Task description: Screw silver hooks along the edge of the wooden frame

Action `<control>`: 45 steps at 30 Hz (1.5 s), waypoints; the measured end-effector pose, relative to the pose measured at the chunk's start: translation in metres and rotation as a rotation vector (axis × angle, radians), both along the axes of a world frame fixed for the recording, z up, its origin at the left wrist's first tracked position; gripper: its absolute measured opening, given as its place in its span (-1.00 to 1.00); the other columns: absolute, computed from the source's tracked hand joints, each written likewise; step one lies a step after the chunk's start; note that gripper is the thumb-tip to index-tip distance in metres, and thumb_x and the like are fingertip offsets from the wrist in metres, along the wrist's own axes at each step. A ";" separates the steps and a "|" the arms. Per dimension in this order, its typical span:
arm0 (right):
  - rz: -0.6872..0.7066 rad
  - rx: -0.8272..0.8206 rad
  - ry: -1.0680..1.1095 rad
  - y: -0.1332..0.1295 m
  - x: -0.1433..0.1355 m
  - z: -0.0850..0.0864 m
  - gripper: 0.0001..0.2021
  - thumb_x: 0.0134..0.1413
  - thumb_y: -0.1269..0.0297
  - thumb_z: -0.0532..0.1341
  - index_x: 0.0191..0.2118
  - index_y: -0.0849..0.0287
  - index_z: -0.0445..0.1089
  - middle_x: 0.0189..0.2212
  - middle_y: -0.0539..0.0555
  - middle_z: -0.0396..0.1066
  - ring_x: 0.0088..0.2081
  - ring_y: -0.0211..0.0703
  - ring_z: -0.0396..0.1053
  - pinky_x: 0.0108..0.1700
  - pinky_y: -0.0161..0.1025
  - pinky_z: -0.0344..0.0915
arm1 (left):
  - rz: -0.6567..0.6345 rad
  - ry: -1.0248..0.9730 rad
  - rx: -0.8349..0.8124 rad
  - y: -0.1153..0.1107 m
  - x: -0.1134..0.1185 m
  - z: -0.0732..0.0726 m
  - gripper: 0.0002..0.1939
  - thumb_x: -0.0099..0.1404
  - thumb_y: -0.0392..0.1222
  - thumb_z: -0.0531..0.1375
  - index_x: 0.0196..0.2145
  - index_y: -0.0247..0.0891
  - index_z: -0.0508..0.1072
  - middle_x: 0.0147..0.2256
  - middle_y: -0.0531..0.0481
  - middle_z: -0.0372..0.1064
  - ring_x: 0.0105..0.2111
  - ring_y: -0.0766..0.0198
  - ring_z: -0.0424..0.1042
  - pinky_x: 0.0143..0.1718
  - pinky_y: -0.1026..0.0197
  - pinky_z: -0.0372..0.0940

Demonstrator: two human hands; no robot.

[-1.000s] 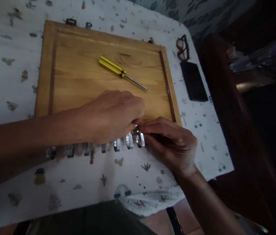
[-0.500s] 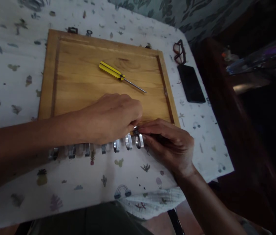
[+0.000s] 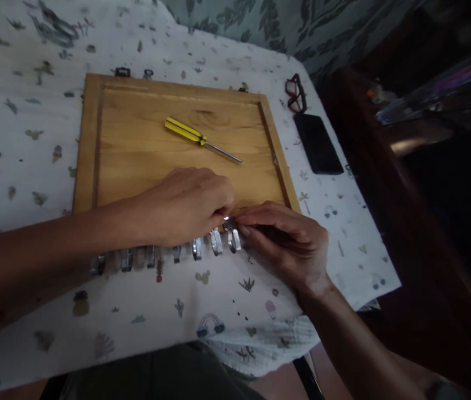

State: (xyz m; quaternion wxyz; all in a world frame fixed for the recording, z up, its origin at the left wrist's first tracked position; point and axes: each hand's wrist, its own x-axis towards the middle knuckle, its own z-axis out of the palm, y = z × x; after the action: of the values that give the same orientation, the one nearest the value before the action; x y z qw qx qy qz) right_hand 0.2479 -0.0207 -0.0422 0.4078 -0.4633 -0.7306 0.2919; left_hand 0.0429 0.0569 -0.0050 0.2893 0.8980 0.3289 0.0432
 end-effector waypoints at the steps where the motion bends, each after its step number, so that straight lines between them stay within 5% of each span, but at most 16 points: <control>1: -0.006 -0.001 0.006 0.000 -0.001 0.000 -0.85 0.19 0.47 0.36 -0.21 0.05 0.60 -0.29 0.00 0.63 -0.28 -0.24 0.55 -0.27 -0.24 0.47 | -0.004 -0.001 -0.007 0.000 0.000 0.000 -0.82 0.26 -0.36 0.19 -0.49 -0.26 0.48 -0.50 0.05 0.38 -0.47 0.31 0.24 -0.39 0.20 -0.03; 13: -0.049 0.151 -0.076 0.009 0.000 -0.004 -0.96 0.24 0.32 0.33 -0.23 0.08 0.56 -0.38 0.02 0.62 -0.38 -0.19 0.57 -0.36 -0.31 0.48 | -0.063 0.027 0.008 0.002 -0.003 0.003 -0.83 0.29 -0.37 0.20 -0.31 -0.26 0.62 -0.27 -0.03 0.60 -0.23 0.20 0.50 -0.28 0.21 0.16; 19: -0.087 0.153 -0.131 0.016 -0.002 -0.005 -0.81 0.30 0.16 0.27 -0.31 0.09 0.55 -0.44 0.03 0.60 -0.45 -0.16 0.56 -0.42 -0.29 0.50 | -0.071 0.033 0.014 0.004 -0.004 0.004 -0.83 0.33 -0.32 0.19 -0.26 -0.22 0.62 -0.21 -0.01 0.62 -0.19 0.20 0.52 -0.26 0.19 0.19; 34: -0.011 -0.089 -0.356 0.039 -0.002 0.013 -0.62 0.26 -0.08 0.14 -0.31 0.02 0.61 -0.42 0.09 0.64 -0.45 -0.01 0.60 -0.45 -0.18 0.52 | -0.072 0.027 0.016 0.008 -0.007 -0.002 -0.79 0.36 -0.16 0.16 -0.20 -0.18 0.60 -0.22 -0.01 0.59 -0.28 0.21 0.45 -0.38 0.19 0.12; 39: -0.092 0.040 -0.470 0.064 -0.012 0.031 -0.67 0.27 0.00 0.14 -0.26 0.05 0.58 -0.53 0.06 0.56 -0.54 -0.04 0.50 -0.49 -0.17 0.40 | -0.070 0.018 0.012 0.007 -0.008 0.003 -0.79 0.32 -0.21 0.15 -0.23 -0.18 0.61 -0.24 -0.01 0.57 -0.28 0.19 0.44 -0.39 0.18 0.12; 43: -0.009 0.132 -0.652 0.100 -0.041 0.039 -0.71 0.31 0.25 0.12 -0.01 0.18 0.52 -0.10 0.21 0.59 -0.14 0.01 0.57 -0.13 -0.13 0.46 | -0.076 0.004 0.012 0.005 -0.008 0.006 -0.82 0.32 -0.26 0.16 -0.27 -0.22 0.60 -0.28 0.01 0.56 -0.31 0.24 0.43 -0.35 0.21 0.18; 45: 0.040 0.122 -0.703 0.119 -0.057 0.037 -0.75 0.27 0.34 0.17 -0.02 0.20 0.52 -0.04 0.22 0.55 -0.09 -0.02 0.54 -0.07 -0.18 0.41 | -0.076 0.004 0.004 0.004 -0.008 0.007 -0.81 0.32 -0.28 0.17 -0.25 -0.24 0.60 -0.26 0.02 0.58 -0.31 0.26 0.44 -0.34 0.23 0.19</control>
State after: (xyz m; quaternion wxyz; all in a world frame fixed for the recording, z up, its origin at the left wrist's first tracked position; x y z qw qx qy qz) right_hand 0.1905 0.0984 -0.0051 0.1526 -0.4958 -0.8513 0.0786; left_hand 0.0345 0.0614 0.0015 0.2881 0.9105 0.2949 0.0312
